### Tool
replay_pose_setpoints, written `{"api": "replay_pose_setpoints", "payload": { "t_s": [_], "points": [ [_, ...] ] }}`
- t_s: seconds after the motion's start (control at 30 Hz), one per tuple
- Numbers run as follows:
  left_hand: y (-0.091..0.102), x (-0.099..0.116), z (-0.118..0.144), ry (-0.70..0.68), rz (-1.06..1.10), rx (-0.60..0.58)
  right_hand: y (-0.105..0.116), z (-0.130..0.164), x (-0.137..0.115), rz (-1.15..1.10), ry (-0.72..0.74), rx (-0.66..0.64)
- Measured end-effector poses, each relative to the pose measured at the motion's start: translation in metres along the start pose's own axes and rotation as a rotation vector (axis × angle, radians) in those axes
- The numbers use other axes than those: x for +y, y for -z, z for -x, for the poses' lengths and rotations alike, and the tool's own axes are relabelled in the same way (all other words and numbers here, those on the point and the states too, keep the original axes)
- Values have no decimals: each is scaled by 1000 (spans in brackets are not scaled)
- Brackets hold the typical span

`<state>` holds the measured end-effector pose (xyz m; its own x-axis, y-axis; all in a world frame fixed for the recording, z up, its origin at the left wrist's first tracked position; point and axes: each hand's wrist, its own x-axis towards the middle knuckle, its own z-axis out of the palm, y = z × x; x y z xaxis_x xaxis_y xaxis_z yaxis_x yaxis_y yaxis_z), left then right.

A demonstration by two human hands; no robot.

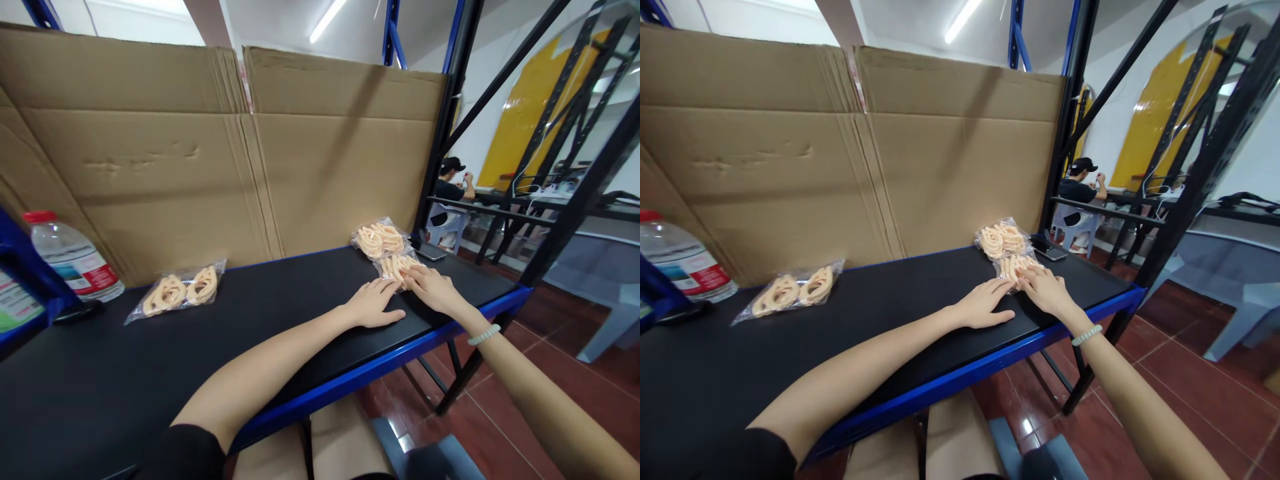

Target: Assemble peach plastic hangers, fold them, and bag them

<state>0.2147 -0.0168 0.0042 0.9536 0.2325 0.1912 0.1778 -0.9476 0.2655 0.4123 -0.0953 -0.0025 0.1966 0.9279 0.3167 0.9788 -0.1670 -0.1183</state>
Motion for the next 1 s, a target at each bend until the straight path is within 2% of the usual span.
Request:
{"api": "replay_pose_setpoints", "payload": {
  "t_s": [0.1, 0.33, 0.47, 0.6, 0.7, 0.8, 0.93, 1.0],
  "points": [
    [9, 1, 24, 7, -9, 3, 6, 10, -25, 87, 50, -34],
    [36, -1, 89, 91, -47, 28, 10, 31, -91, 122, 241, 25],
    [60, -4, 129, 274, -136, 31, 12, 34, -135, 23, 405, -6],
    [85, -16, 157, 472, -218, 39, 16, 28, -186, -180, 607, -46],
    [96, -25, 168, 670, -258, 39, 23, 15, -220, -326, 724, -89],
    [96, -28, 173, 774, -290, 88, 31, -10, -239, -403, 722, -107],
    [79, -28, 169, 881, -312, 131, 27, -60, -237, -436, 673, 53],
    [68, -29, 166, 899, -335, 127, 16, -82, -228, -442, 724, -54]
  ]
}}
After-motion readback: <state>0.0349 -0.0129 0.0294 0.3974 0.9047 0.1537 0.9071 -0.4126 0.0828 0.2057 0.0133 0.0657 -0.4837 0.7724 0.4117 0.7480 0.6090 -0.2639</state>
